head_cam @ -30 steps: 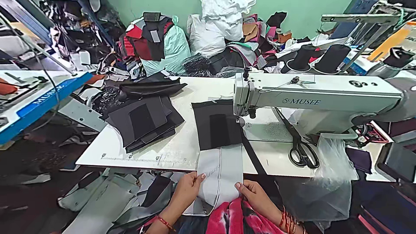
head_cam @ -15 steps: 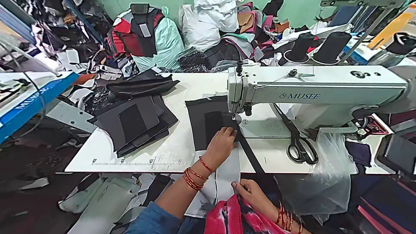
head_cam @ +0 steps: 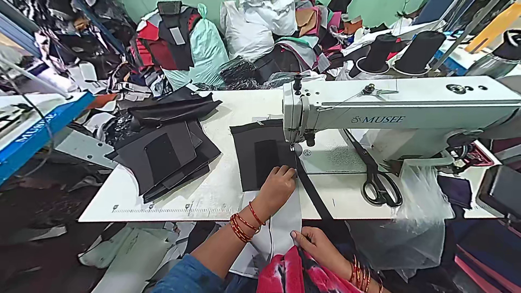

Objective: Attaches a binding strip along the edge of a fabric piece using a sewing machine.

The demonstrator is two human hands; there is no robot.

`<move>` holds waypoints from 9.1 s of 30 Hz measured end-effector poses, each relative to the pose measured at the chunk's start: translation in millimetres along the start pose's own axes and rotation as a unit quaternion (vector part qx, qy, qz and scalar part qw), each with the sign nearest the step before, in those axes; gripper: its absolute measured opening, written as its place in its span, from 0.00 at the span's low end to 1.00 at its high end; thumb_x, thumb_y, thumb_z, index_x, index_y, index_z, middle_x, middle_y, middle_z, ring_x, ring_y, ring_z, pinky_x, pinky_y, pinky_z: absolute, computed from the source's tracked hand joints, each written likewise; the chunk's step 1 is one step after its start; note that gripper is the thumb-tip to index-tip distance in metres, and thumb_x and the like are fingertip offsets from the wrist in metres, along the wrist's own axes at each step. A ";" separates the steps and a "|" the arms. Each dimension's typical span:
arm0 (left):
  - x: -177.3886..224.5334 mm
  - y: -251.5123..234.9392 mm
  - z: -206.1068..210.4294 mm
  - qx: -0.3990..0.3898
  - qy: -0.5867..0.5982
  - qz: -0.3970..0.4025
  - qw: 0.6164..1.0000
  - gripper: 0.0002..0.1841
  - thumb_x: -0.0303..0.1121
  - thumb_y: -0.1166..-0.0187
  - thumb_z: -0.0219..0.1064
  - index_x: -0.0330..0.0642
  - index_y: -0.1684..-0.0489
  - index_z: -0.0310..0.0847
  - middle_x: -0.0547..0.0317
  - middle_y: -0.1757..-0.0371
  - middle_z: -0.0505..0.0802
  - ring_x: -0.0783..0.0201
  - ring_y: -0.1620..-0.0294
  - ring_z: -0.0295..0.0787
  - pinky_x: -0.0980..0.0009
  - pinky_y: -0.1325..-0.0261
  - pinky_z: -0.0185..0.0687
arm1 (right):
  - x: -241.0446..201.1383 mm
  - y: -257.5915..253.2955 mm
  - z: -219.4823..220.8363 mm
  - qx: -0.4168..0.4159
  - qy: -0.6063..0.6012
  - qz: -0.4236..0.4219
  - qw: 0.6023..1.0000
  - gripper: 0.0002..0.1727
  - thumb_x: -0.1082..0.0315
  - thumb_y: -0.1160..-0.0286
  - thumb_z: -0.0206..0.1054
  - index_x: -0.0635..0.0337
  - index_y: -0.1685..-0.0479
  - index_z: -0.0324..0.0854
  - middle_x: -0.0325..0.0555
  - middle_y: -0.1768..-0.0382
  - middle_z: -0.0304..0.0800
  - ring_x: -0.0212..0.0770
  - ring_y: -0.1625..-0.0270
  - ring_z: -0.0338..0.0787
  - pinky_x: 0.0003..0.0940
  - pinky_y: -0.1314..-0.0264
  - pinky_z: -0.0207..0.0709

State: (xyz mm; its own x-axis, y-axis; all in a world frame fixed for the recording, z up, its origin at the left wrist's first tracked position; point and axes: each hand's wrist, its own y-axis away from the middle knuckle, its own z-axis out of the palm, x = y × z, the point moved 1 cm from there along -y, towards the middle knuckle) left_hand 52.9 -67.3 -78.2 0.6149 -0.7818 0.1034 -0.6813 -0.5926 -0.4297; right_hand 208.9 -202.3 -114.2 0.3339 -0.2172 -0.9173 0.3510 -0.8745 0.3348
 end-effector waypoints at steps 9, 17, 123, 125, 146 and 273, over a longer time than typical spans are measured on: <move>26.9 -6.9 -17.5 -0.117 0.045 -0.135 0.983 0.27 0.47 0.15 0.61 0.24 0.46 0.88 0.32 0.32 0.87 0.31 0.26 0.80 0.39 0.27 0.75 | -7.9 7.7 -0.5 0.017 0.050 -0.078 0.996 0.26 0.56 0.13 0.57 0.69 0.76 0.81 0.45 0.75 0.80 0.31 0.70 0.78 0.28 0.63 0.71; 58.3 -62.3 -46.8 -0.394 0.065 -0.323 0.858 0.24 0.26 0.28 0.67 0.17 0.35 0.77 0.28 0.16 0.68 0.35 0.14 0.62 0.50 0.19 0.69 | -45.7 20.4 -8.9 0.060 0.161 -0.119 0.978 0.24 0.58 0.14 0.55 0.67 0.76 0.82 0.50 0.73 0.82 0.41 0.66 0.84 0.38 0.61 0.77; -37.3 -5.5 -19.5 -0.007 0.203 -0.057 0.977 0.19 0.23 0.31 0.59 0.34 0.45 0.93 0.43 0.36 0.93 0.46 0.42 0.95 0.51 0.43 0.90 | -79.5 -73.7 -13.3 0.286 0.418 -0.106 0.856 0.12 0.84 0.32 0.65 0.80 0.52 0.88 0.71 0.53 0.87 0.60 0.57 0.94 0.43 0.57 0.89; -39.4 -17.7 -15.8 -0.034 0.168 -0.017 0.985 0.24 0.20 0.34 0.60 0.36 0.37 0.90 0.46 0.28 0.89 0.44 0.45 0.94 0.50 0.49 0.89 | -81.6 -71.8 -14.1 0.268 0.417 -0.094 0.864 0.11 0.85 0.31 0.65 0.81 0.54 0.88 0.74 0.49 0.87 0.62 0.54 0.94 0.45 0.55 0.89; -53.6 -5.2 1.7 -0.010 0.139 0.086 0.986 0.23 0.35 0.33 0.60 0.33 0.44 0.92 0.46 0.38 0.95 0.44 0.34 0.90 0.51 0.30 0.81 | -81.2 -77.1 -11.0 0.299 0.463 -0.120 0.826 0.11 0.86 0.39 0.70 0.78 0.57 0.89 0.68 0.57 0.89 0.56 0.59 0.96 0.39 0.63 0.90; -88.2 -44.4 -0.8 -0.099 0.250 -0.096 0.958 0.21 0.10 0.32 0.59 0.32 0.44 0.91 0.37 0.32 0.90 0.38 0.19 0.77 0.36 0.11 0.51 | -131.5 -137.0 -65.3 0.084 0.387 0.103 0.912 0.24 0.80 0.17 0.51 0.72 0.22 0.73 0.69 0.26 0.72 0.57 0.29 0.82 0.41 0.27 0.76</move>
State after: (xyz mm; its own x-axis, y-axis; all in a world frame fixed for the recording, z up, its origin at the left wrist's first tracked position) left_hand 28.6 27.7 -67.5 0.5035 -0.6202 0.6016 -0.6671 -0.7215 -0.1854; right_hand 174.0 -25.6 -25.4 0.9185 -0.0702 -0.3891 0.0936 -0.9175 0.3865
